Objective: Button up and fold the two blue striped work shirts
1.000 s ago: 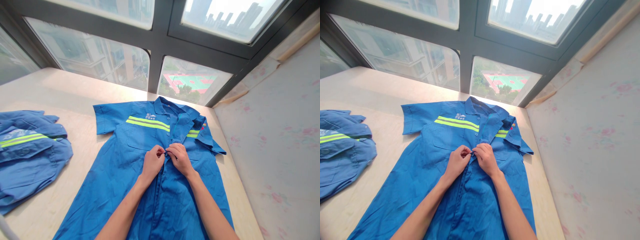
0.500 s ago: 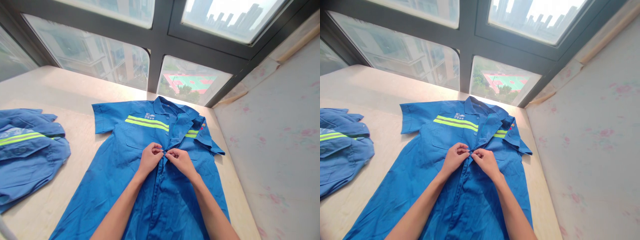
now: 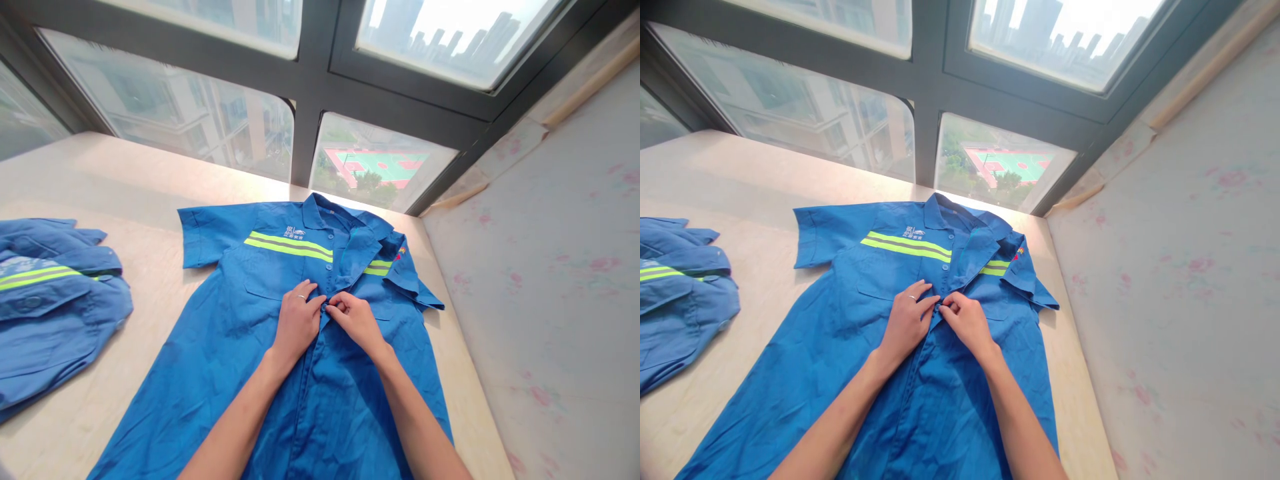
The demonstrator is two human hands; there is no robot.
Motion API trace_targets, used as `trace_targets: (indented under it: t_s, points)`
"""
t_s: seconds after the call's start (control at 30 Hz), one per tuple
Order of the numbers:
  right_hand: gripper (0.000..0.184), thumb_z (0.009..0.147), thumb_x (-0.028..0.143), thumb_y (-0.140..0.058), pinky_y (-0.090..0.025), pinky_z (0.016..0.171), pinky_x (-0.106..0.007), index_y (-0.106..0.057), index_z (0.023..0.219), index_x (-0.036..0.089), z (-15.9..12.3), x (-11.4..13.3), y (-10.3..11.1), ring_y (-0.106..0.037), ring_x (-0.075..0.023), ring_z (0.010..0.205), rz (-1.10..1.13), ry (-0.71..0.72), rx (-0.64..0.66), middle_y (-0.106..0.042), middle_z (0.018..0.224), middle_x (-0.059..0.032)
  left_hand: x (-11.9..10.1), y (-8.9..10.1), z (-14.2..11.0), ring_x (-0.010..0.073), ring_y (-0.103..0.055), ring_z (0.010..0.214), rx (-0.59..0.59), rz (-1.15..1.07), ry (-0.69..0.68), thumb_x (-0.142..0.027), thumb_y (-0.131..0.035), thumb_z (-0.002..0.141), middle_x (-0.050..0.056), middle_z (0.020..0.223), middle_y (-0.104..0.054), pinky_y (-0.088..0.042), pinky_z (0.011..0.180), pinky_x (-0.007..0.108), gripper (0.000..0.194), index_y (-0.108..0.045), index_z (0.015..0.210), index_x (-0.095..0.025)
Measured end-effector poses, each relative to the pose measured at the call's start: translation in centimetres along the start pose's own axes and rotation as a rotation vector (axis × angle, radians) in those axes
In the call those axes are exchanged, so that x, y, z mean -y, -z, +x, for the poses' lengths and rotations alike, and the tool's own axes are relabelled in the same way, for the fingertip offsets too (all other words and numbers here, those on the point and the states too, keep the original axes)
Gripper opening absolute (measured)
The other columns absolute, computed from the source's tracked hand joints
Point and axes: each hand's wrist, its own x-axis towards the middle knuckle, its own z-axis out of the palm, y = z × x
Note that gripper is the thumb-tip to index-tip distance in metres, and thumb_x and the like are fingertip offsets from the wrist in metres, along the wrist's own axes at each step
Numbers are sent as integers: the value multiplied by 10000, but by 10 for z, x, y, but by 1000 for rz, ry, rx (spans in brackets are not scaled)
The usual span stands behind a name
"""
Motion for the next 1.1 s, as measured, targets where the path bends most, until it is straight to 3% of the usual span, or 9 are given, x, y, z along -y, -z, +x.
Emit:
trace_targets:
  t_s: [0.23,0.37,0.5,0.6,0.67,0.8,1.1]
  points:
    - [227,913,318,-530,-428,593,-268,-722,970,211,5,-15,8,-599,-174,610,-193,106,-174,-706,757,-30,-2,-4,1,314,-494,1325,32,44,28,-210,-488,952,135,1295,-641,-386,1047,496,267,-708,1102,-186]
    - [246,932,340,-516,-425,616,-264,-716,852,222,6,-20,6,-610,-177,642,-190,160,-212,-711,768,-36,-3,0,4,302,-517,1300,27,13,60,-225,-445,972,118,1267,-661,-373,1048,486,283,-711,1060,-189]
    - [277,934,335,-491,-387,579,-257,-625,729,207,7,-26,2,-564,-158,572,-184,109,-309,-637,643,-17,0,1,7,269,-563,1241,0,-42,102,-227,-425,976,89,1197,-697,-384,1034,452,296,-710,1050,-197]
    - [186,908,372,-522,-415,559,-256,-583,881,198,8,-31,0,-571,-162,547,-42,11,-429,-609,628,3,0,0,7,276,-574,1221,-13,-29,106,-206,-475,942,96,1199,-693,-389,1025,452,284,-697,1118,-190]
    - [280,898,416,-535,-428,522,-259,-548,1044,178,9,-32,0,-566,-163,501,81,-46,-471,-595,623,20,0,-1,7,285,-570,1224,-9,-6,100,-198,-485,932,103,1210,-685,-391,1022,458,287,-700,1121,-192]
    - [475,911,450,-507,-429,506,-268,-499,1274,143,9,-32,1,-553,-162,471,124,-69,-455,-581,625,30,2,-1,6,282,-564,1235,0,-3,95,-220,-475,949,97,1211,-684,-394,1021,458,272,-716,1074,-204]
    - [477,887,456,-496,-444,609,-279,-623,1210,130,13,-33,1,-587,-176,573,17,-91,-466,-613,629,4,-5,7,13,246,-561,1241,68,34,186,-243,-490,960,66,1195,-700,-398,1026,416,251,-677,1124,-209]
